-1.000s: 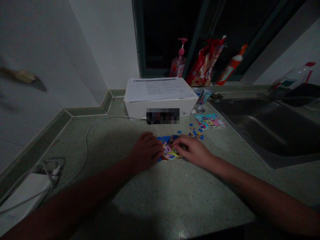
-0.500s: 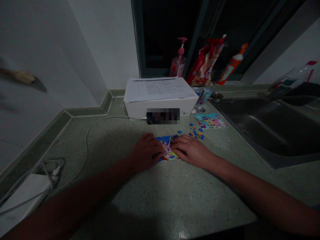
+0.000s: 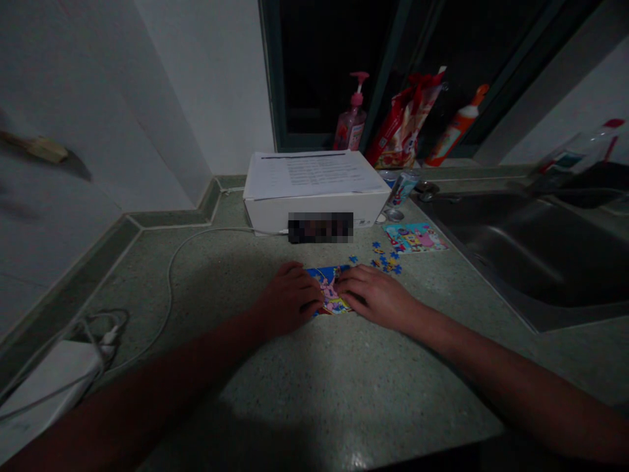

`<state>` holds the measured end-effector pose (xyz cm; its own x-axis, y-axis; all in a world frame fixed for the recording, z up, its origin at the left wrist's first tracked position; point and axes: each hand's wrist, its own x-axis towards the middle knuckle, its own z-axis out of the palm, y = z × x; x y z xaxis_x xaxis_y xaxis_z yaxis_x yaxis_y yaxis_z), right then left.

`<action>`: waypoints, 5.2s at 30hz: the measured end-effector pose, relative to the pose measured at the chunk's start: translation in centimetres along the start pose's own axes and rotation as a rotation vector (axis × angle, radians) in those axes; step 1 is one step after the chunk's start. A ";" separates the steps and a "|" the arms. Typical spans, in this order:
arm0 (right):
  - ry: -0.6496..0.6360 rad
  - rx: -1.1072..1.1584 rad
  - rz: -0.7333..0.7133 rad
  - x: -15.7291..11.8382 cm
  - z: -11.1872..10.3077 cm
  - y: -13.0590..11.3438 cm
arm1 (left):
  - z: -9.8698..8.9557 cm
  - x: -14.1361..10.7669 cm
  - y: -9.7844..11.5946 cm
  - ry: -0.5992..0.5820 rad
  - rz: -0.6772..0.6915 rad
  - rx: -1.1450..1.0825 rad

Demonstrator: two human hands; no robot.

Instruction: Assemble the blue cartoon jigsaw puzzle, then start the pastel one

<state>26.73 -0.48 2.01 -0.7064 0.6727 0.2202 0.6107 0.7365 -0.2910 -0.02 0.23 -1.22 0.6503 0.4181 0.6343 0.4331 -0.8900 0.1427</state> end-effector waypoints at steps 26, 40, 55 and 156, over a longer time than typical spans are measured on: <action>0.009 -0.016 -0.009 0.0 -0.2 -0.2 | -0.5 0.2 0.3 -0.041 -0.008 -0.013; -0.005 -0.019 0.002 0.0 -0.2 -0.2 | -0.5 0.2 0.4 -0.047 0.009 -0.006; 0.020 -0.026 -0.022 -0.1 -0.1 -0.2 | -1.2 0.3 1.0 -0.145 -0.072 -0.045; 0.139 0.830 0.400 0.5 1.7 -1.6 | -1.9 0.9 0.7 -0.068 -0.155 -0.147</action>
<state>24.83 -1.42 1.03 -0.4165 0.9076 0.0536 0.3102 0.1972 -0.9300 -0.31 -0.33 0.87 0.6256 0.5588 0.5444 0.4387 -0.8290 0.3468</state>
